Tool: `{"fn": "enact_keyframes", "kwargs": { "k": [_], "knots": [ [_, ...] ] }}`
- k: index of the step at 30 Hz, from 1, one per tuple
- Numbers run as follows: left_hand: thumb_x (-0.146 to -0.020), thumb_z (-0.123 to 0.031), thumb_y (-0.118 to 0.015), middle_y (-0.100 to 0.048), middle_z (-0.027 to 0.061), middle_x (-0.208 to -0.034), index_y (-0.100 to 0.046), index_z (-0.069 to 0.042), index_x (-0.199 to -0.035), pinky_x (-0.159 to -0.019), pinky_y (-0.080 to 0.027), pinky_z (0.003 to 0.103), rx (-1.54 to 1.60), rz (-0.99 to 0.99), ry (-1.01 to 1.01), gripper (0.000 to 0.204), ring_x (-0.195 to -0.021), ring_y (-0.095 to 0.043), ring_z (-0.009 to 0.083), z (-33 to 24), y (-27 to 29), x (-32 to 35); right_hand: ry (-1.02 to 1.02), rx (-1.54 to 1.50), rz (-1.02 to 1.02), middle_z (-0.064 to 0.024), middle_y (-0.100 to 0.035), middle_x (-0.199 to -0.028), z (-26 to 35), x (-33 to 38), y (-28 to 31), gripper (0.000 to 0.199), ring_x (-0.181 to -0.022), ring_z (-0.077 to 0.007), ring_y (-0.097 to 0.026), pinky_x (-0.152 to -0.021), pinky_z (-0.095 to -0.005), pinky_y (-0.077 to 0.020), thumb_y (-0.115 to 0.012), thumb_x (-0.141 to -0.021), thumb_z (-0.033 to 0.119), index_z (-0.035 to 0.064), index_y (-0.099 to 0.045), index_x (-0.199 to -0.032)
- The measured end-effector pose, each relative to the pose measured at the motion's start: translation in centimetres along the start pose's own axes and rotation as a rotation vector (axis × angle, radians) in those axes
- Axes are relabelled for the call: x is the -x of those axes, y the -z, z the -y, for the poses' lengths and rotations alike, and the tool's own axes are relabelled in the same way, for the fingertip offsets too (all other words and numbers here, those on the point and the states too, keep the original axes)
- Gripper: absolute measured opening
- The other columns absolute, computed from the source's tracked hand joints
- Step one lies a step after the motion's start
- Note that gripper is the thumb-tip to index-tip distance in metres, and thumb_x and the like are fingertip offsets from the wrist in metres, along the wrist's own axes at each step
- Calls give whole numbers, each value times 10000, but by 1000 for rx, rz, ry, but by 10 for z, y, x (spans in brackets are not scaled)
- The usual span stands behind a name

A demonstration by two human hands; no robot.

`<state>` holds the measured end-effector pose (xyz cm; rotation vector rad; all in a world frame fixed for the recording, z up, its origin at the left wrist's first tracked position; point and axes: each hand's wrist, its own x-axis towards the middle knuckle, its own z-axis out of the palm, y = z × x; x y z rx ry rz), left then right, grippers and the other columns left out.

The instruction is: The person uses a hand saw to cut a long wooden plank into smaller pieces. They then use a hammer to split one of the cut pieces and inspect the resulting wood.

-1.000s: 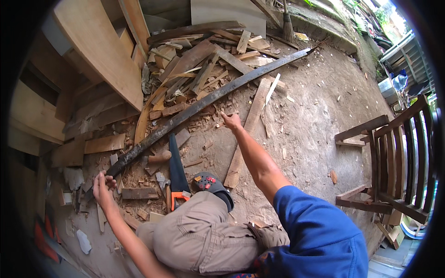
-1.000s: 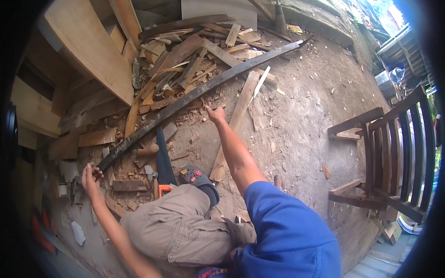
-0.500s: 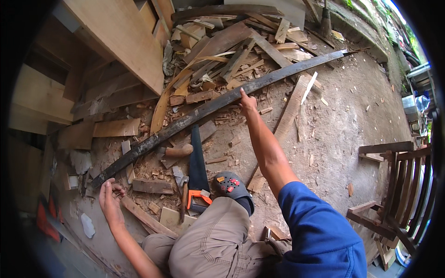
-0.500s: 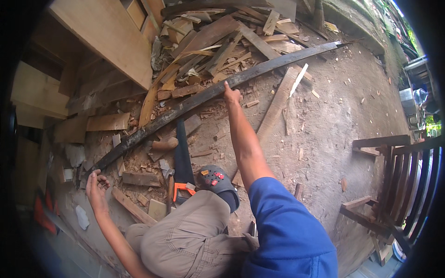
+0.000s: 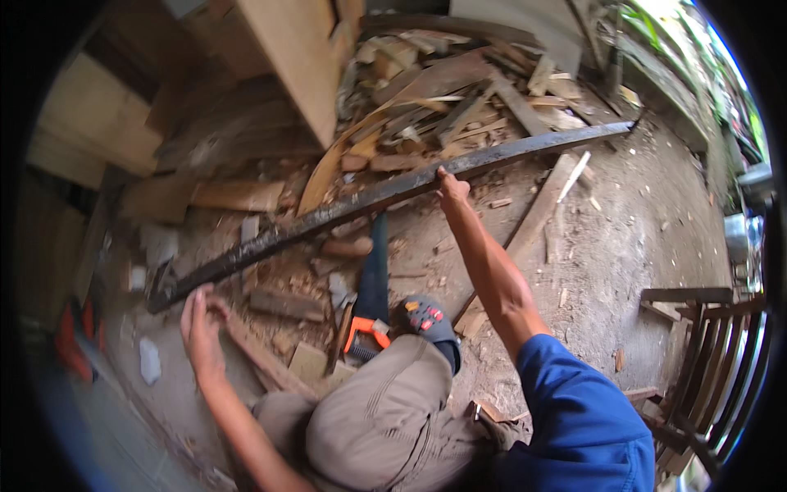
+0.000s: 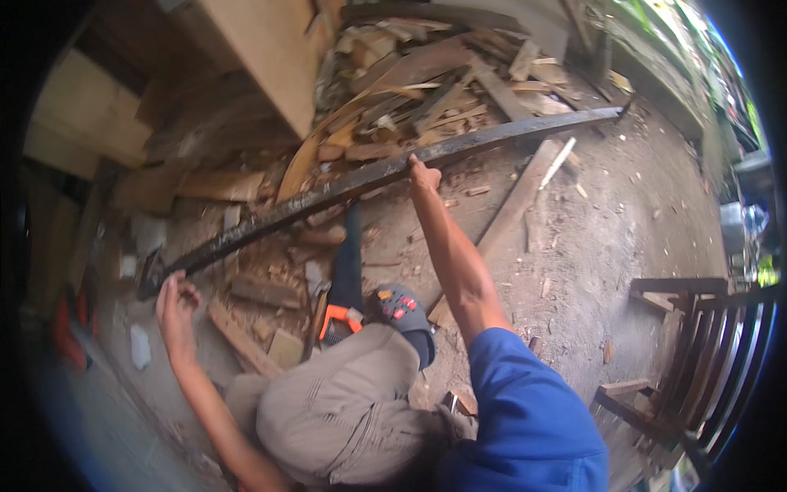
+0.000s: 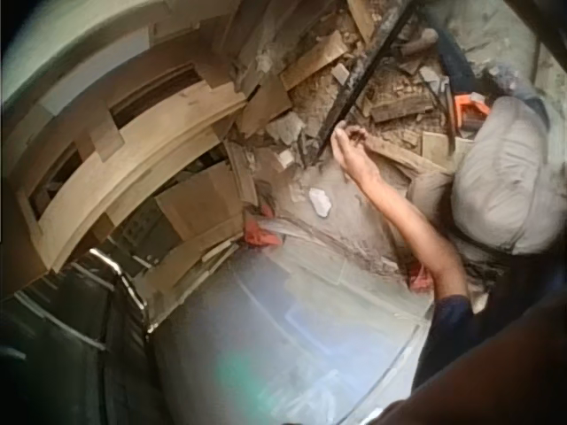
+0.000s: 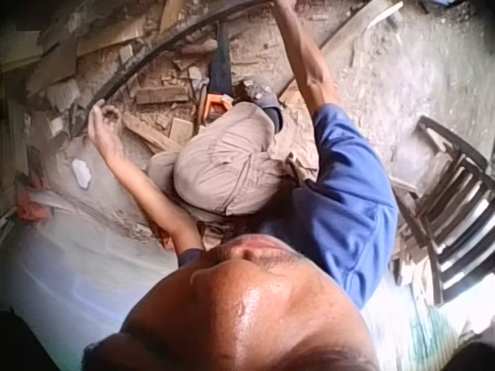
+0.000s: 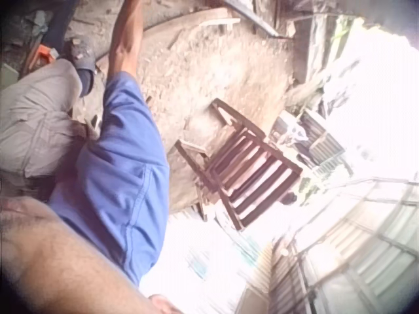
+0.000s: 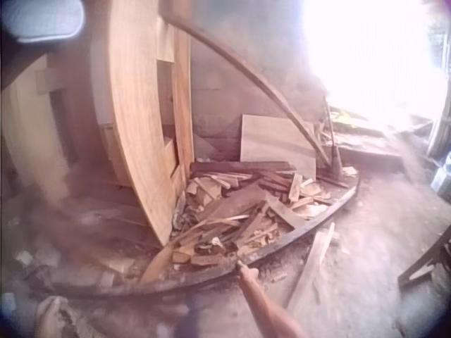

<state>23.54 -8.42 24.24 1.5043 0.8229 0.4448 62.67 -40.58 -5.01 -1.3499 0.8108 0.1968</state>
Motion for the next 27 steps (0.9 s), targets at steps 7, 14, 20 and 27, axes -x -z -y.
{"fn": "enact_keyframes", "kwargs": {
  "k": [7,14,20,27],
  "knots": [
    [-999,-305,-549,-617,36,-842,-612,-9,-1130,-698,-480,274,82,-80,-39,330,-756,-590,126,-7,6,21,-41,-51,535,-85,-615,-846,-75,218,-82,332,-677,-142,-564,-537,-303,-442,-791,-836,271,1,-616,-918],
    [-995,-292,-561,-634,25,-840,-615,-29,-1100,-623,-478,238,-13,-76,-87,288,-715,-594,96,9,-13,15,501,428,1283,-116,-706,-897,-104,295,-77,287,-820,-196,-661,-730,-360,-521,-716,-859,191,-47,-672,-1014],
    [-988,-297,-585,-628,25,-778,-620,-35,-1047,-539,-450,220,-219,21,-144,271,-619,-576,73,25,-2,25,880,904,1301,-134,-714,-881,-75,237,55,229,-791,-208,-670,-760,-364,-522,-699,-831,195,8,-695,-963],
    [-985,-323,-586,-632,19,-754,-612,-35,-984,-550,-444,223,-146,65,-133,289,-625,-572,66,18,-17,29,1082,1313,549,-203,-697,-780,-54,82,224,283,-748,-370,-690,-705,-441,-552,-675,-852,299,39,-720,-750]
  ]
}}
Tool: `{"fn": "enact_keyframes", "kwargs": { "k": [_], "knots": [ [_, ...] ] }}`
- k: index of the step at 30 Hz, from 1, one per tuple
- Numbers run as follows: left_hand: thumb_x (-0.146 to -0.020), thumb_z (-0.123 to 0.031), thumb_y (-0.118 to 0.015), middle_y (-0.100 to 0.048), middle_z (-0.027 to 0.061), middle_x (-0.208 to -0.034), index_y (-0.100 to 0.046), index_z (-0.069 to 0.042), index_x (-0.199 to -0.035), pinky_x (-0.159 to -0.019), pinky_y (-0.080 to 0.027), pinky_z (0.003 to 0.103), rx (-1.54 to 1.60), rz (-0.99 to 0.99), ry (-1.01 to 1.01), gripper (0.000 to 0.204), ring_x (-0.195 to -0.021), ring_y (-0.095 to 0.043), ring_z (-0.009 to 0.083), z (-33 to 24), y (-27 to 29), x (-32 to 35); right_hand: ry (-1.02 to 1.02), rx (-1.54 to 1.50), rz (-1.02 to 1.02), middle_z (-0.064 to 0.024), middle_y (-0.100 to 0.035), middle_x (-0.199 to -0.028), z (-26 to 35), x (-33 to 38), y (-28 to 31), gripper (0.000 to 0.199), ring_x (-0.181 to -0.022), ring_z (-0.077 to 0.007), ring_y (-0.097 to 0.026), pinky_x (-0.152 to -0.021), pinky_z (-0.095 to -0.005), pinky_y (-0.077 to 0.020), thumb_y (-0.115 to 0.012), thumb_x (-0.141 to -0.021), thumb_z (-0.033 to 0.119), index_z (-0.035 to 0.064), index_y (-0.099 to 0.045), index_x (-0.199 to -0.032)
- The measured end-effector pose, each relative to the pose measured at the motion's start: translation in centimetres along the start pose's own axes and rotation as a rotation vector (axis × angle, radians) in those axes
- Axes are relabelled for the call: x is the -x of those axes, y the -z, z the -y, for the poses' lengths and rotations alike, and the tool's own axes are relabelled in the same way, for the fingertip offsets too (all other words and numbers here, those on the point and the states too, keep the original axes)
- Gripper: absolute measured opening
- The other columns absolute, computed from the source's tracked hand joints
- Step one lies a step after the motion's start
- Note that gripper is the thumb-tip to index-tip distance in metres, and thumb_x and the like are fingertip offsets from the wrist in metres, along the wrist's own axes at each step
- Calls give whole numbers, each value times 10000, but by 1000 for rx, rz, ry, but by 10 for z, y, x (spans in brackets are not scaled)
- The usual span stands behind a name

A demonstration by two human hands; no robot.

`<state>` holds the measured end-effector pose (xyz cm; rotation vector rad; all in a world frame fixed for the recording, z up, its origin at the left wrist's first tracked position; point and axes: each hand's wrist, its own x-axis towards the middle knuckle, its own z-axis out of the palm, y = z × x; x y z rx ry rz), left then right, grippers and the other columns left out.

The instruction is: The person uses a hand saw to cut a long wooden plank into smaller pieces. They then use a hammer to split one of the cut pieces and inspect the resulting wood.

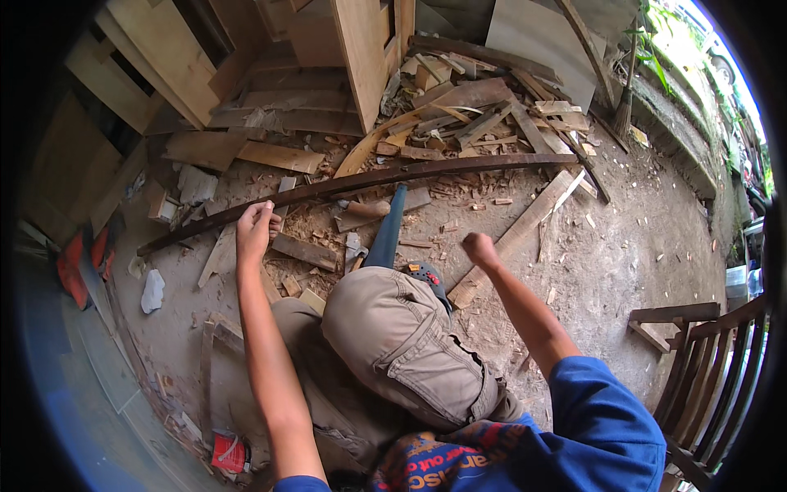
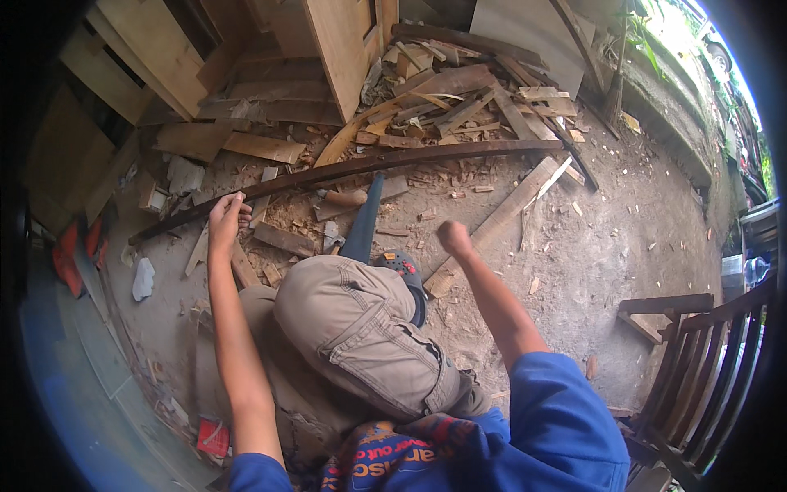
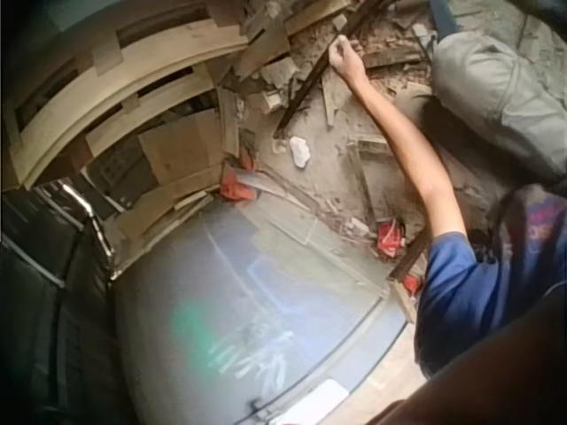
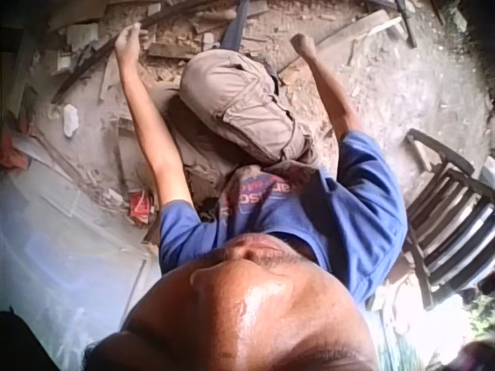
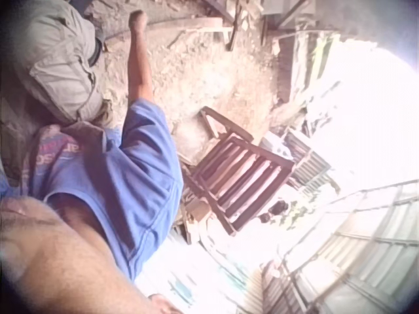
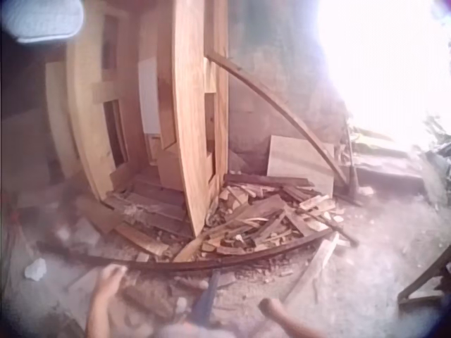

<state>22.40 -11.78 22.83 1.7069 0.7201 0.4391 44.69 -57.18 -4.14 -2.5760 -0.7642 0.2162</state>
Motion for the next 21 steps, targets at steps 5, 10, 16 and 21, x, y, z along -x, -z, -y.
{"fn": "enact_keyframes", "kwargs": {
  "k": [5,10,16,21],
  "knots": [
    [-984,-330,-585,-641,25,-764,-617,-40,-995,-561,-454,227,-100,37,19,292,-636,-578,73,5,2,-3,-368,49,7,-213,-690,-795,-37,11,23,209,-768,-386,-686,-714,-455,-553,-716,-786,223,16,-703,-761],
    [-989,-324,-581,-644,22,-767,-623,-40,-996,-573,-448,225,-96,124,13,288,-641,-581,75,0,-26,-15,-284,5,-93,-214,-679,-924,-52,-18,27,237,-937,-388,-648,-822,-461,-525,-730,-792,229,42,-667,-922],
    [-1007,-284,-550,-641,26,-787,-622,-14,-1067,-631,-463,226,-124,232,18,285,-685,-591,82,-17,-47,-21,-176,100,-137,-208,-530,-1229,-5,-98,33,480,-1148,-378,-549,-940,-462,-473,-628,-787,93,38,-498,-1245],
    [-1012,-307,-530,-609,18,-788,-606,-11,-1092,-666,-475,240,-113,283,51,316,-714,-584,94,-31,-60,-30,33,423,-386,-199,-429,-1441,-25,-173,26,539,-1378,-333,-371,-1121,-436,-320,-525,-874,148,32,-425,-1391]
  ]
}}
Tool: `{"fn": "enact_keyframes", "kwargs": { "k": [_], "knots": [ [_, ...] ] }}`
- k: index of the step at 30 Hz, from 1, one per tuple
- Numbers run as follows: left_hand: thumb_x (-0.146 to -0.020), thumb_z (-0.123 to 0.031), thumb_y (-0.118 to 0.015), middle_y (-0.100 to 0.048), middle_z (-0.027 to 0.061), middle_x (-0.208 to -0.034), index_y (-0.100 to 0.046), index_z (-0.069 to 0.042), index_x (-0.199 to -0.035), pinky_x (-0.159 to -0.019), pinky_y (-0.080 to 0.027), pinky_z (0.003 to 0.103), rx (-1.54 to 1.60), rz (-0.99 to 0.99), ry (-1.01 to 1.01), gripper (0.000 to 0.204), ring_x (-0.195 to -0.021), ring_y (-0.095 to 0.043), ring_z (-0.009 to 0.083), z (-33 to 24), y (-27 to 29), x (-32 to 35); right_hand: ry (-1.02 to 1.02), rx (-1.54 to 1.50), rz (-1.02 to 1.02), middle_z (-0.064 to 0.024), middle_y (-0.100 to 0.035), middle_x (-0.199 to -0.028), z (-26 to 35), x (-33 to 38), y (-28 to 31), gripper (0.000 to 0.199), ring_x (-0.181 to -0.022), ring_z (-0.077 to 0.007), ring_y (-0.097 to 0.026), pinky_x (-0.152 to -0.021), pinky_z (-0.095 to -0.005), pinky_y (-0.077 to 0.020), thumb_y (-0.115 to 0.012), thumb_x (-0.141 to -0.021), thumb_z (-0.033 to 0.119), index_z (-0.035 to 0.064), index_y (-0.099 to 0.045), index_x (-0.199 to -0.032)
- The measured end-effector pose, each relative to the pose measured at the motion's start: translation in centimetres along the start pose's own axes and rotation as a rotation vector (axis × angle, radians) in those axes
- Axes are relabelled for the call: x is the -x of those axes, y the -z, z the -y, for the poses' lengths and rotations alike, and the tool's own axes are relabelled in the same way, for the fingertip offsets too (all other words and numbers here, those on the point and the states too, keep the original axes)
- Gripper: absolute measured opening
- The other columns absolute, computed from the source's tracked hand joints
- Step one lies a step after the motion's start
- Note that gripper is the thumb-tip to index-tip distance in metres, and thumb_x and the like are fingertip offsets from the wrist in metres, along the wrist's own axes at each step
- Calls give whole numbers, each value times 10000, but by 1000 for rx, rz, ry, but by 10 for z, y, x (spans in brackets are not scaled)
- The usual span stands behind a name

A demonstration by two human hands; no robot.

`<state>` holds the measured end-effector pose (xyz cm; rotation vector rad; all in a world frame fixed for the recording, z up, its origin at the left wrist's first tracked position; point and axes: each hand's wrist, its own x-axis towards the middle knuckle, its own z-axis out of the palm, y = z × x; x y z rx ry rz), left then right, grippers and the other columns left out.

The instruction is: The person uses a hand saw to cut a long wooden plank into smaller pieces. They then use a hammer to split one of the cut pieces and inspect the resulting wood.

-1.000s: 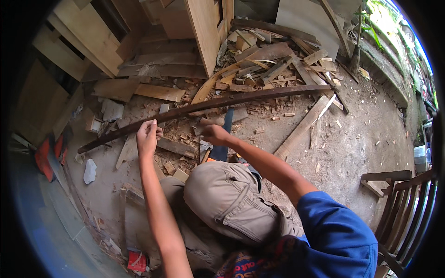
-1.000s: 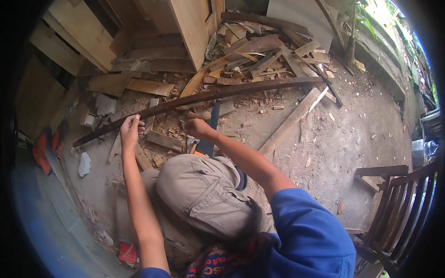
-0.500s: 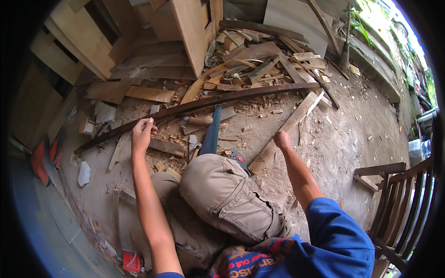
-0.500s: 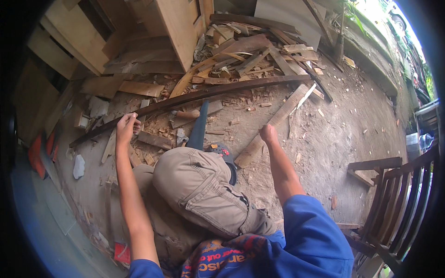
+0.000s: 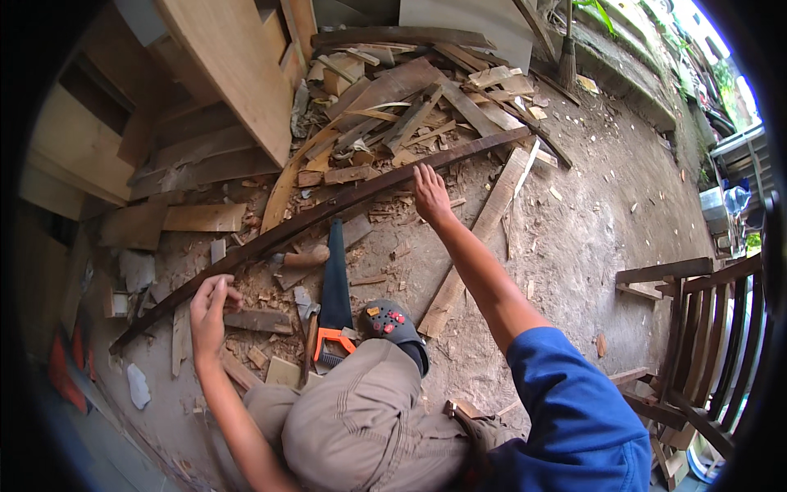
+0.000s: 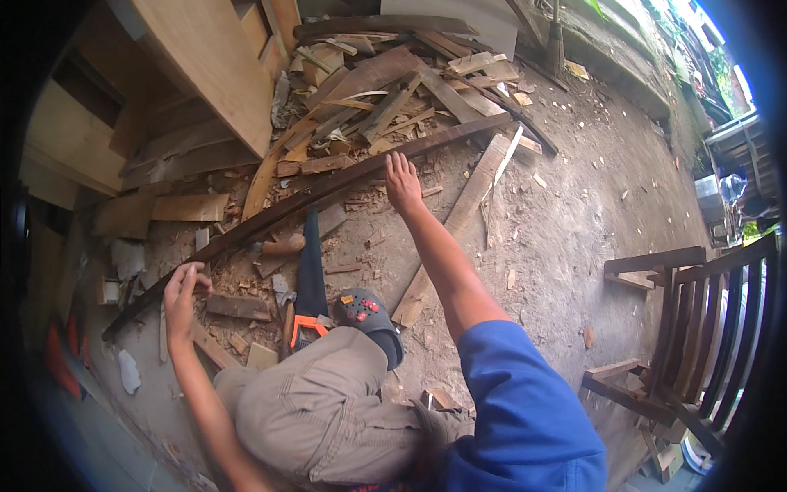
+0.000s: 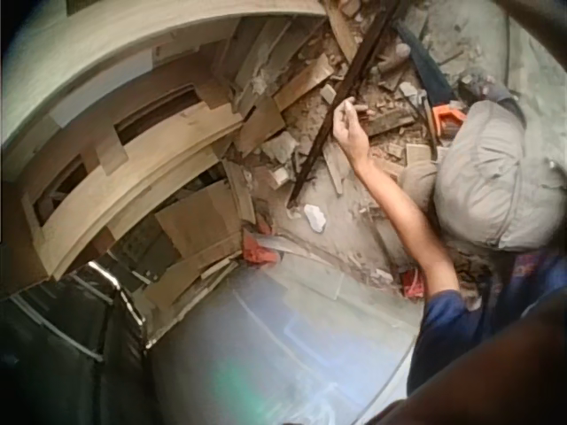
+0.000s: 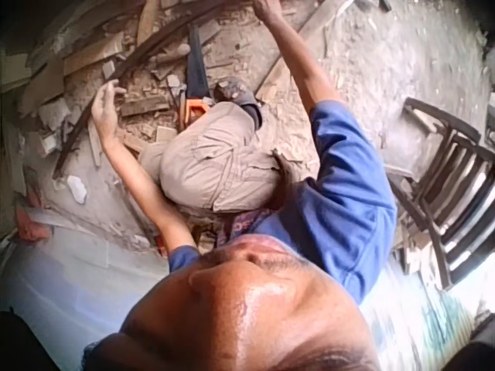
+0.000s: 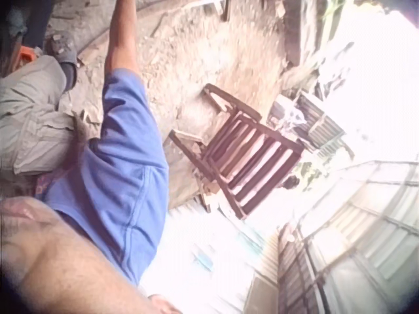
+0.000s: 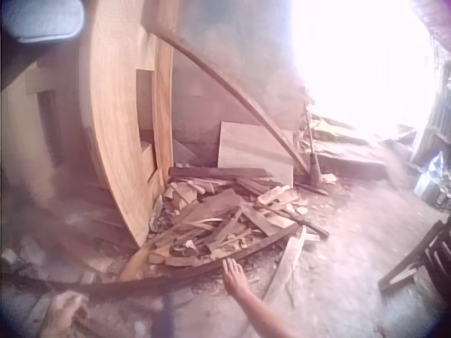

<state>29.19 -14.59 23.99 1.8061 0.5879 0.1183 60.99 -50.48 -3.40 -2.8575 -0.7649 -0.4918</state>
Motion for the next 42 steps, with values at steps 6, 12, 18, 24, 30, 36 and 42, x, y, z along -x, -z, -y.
{"fn": "enact_keyframes", "kwargs": {
  "k": [6,12,18,24,30,36,42],
  "knots": [
    [-1022,-288,-507,-610,25,-797,-602,-2,-1095,-692,-478,244,32,-33,89,310,-725,-577,96,20,23,-8,111,275,275,-189,-470,-1408,-15,-50,-21,518,-1398,-346,-359,-1150,-564,-243,-552,-900,204,54,-445,-1383],
    [-1024,-292,-501,-611,27,-805,-599,-8,-1099,-686,-476,247,18,-64,127,311,-740,-576,97,25,43,1,344,244,405,-129,-665,-1005,-33,-82,-15,243,-943,-258,-681,-945,-440,-415,-516,-928,180,49,-572,-1125],
    [-1021,-309,-509,-618,27,-809,-600,-6,-1103,-681,-481,244,60,-113,61,326,-743,-587,100,22,52,17,534,356,339,-123,-657,-996,-22,-119,66,259,-970,-256,-676,-917,-439,-425,-579,-877,168,37,-573,-1100],
    [-1006,-314,-544,-641,14,-810,-629,-36,-1075,-623,-470,215,44,-169,54,299,-695,-593,76,48,77,31,816,267,98,-104,-631,-1000,47,-98,140,379,-962,-252,-650,-907,-444,-416,-682,-774,258,24,-588,-1057],
    [-984,-322,-585,-651,6,-770,-635,-53,-1014,-566,-457,215,187,-317,42,275,-644,-592,71,59,80,43,830,37,246,-120,-639,-1039,181,-28,143,391,-1036,-267,-604,-878,-439,-395,-632,-816,241,17,-593,-1134],
    [-972,-341,-597,-665,31,-846,-619,-46,-1063,-641,-483,252,47,-138,-7,309,-724,-615,106,44,41,83,699,-112,72,-122,-637,-1081,288,-4,82,338,-1096,-262,-588,-917,-462,-406,-601,-849,230,79,-594,-1152],
    [-971,-265,-610,-667,46,-870,-631,-8,-1054,-674,-505,265,-27,-263,18,271,-763,-631,114,53,89,155,831,-283,350,-148,-693,-916,308,-28,128,233,-875,-327,-679,-819,-475,-524,-631,-867,229,106,-633,-1065]
  ]
}}
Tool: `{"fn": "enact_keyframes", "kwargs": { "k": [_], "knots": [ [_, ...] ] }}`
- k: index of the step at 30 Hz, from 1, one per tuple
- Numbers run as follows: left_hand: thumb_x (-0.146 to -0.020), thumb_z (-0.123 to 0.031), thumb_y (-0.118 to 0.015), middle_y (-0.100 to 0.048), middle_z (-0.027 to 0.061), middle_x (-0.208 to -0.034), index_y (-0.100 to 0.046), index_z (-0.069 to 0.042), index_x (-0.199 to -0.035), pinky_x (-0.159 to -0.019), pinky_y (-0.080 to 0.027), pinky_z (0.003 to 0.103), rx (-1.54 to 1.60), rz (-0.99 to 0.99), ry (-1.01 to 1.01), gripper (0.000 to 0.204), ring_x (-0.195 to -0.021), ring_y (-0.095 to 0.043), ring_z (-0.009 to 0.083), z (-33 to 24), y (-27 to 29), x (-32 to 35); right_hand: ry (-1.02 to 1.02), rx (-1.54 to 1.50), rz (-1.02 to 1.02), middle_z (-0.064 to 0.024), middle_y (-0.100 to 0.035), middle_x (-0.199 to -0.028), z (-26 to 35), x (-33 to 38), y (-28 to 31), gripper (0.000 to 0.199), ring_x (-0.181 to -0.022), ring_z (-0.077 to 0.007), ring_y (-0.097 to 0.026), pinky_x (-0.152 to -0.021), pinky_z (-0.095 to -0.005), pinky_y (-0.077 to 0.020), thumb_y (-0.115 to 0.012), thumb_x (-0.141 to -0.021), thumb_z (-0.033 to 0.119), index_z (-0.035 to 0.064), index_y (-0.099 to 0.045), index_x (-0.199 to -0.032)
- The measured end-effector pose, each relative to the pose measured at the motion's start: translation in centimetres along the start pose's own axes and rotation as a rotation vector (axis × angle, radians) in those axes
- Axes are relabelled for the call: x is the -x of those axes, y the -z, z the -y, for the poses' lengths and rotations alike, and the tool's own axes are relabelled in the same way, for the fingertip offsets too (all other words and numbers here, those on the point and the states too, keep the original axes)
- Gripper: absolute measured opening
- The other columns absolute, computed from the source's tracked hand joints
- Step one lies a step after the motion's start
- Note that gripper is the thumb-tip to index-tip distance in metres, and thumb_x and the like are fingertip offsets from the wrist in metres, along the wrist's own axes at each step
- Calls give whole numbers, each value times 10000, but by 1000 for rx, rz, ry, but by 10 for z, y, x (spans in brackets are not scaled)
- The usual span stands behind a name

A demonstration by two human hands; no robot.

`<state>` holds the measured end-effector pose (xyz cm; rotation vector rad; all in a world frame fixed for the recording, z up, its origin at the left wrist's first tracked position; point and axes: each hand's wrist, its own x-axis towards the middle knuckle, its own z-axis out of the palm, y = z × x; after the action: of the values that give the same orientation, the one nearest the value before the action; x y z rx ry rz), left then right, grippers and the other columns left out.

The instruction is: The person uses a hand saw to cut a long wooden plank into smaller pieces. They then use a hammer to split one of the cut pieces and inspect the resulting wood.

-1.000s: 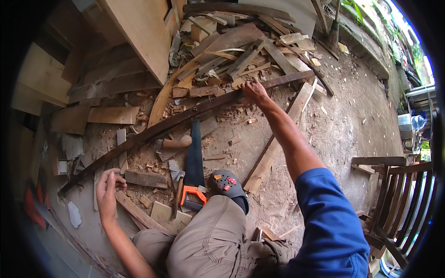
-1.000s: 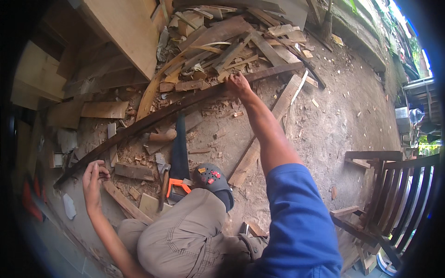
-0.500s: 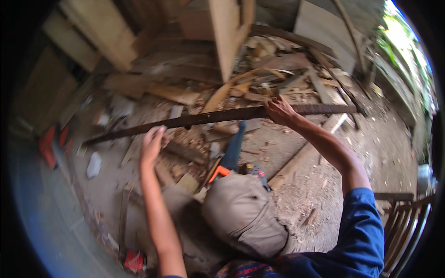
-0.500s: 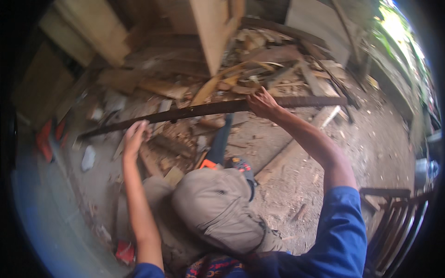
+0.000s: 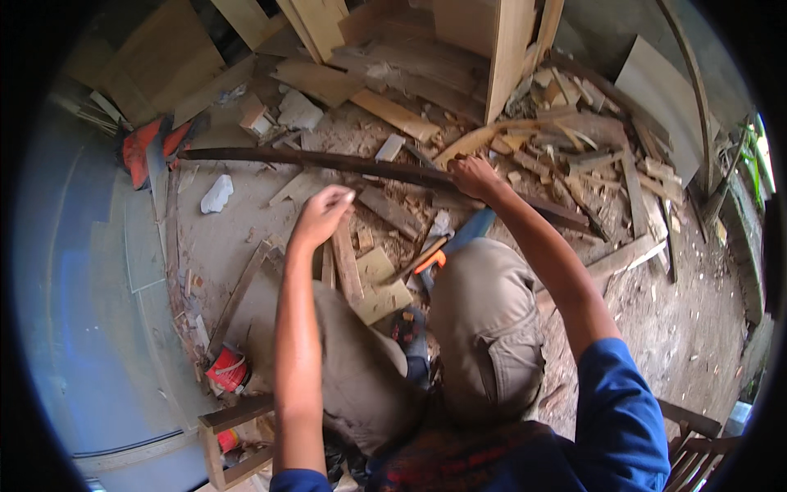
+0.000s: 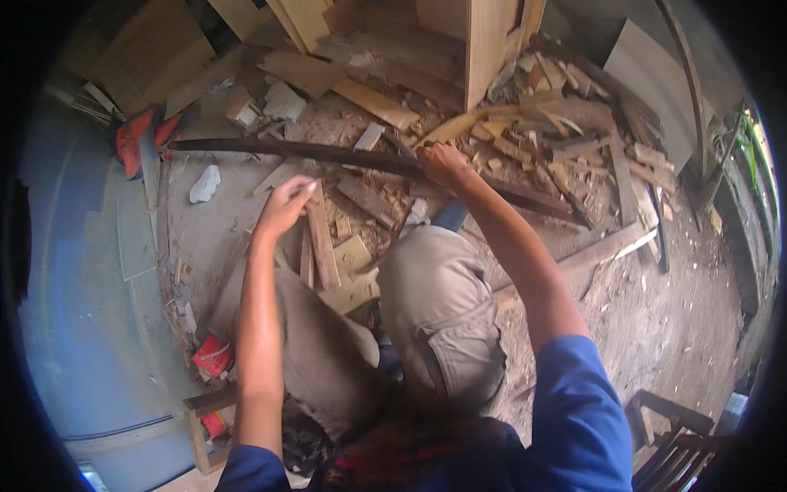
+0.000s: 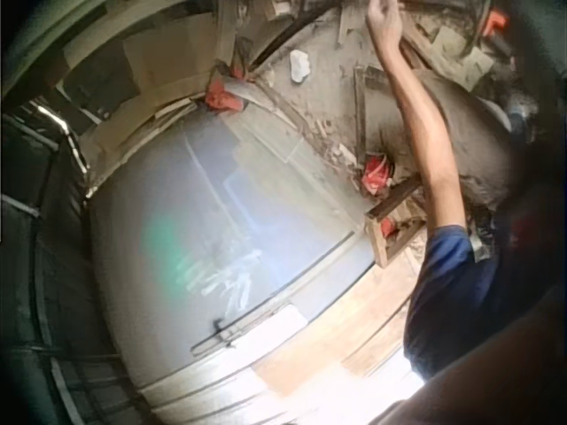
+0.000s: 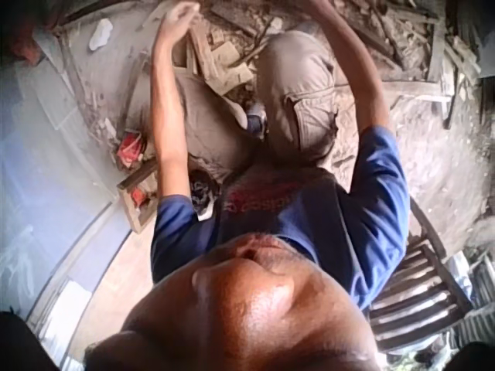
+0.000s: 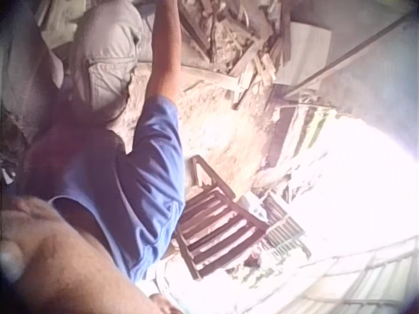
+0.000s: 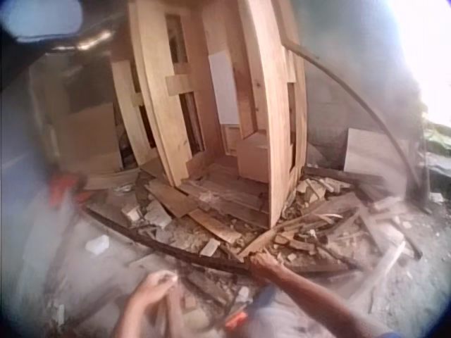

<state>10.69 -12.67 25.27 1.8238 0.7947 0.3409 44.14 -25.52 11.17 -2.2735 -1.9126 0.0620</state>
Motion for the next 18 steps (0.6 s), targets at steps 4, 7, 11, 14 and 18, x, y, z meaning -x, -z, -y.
{"fn": "enact_keyframes", "kwargs": {
  "k": [4,7,11,14,18],
  "knots": [
    [-968,-322,-603,-675,53,-831,-638,-7,-1025,-626,-482,271,-82,-158,145,323,-702,-624,122,55,62,17,60,-77,-27,-184,-705,-850,-20,-5,85,214,-823,-338,-699,-739,-432,-550,-620,-859,235,48,-694,-932],
    [-962,-344,-602,-674,62,-799,-644,5,-995,-609,-485,290,-202,-146,225,352,-669,-618,128,85,73,26,121,10,10,-154,-713,-820,-45,-3,148,220,-748,-281,-706,-657,-394,-558,-653,-855,248,48,-720,-919],
    [-956,-349,-604,-680,76,-801,-648,15,-1005,-621,-493,303,-294,-65,160,370,-678,-624,133,106,77,25,-58,-263,75,-128,-706,-750,-33,12,209,221,-604,-216,-679,-597,-353,-547,-678,-843,216,25,-732,-940],
    [-957,-358,-607,-683,84,-848,-635,13,-1069,-658,-494,294,-303,10,145,389,-725,-629,134,113,70,16,-70,-79,71,-156,-713,-828,-35,14,207,248,-765,-263,-704,-701,-385,-559,-684,-818,186,36,-715,-1013],
    [-959,-373,-600,-685,79,-898,-630,4,-1072,-667,-502,292,-369,21,242,395,-744,-631,141,141,99,36,-170,-230,68,-147,-716,-941,21,-2,117,368,-900,-307,-692,-803,-402,-553,-694,-794,266,130,-698,-1136]
  ]
}}
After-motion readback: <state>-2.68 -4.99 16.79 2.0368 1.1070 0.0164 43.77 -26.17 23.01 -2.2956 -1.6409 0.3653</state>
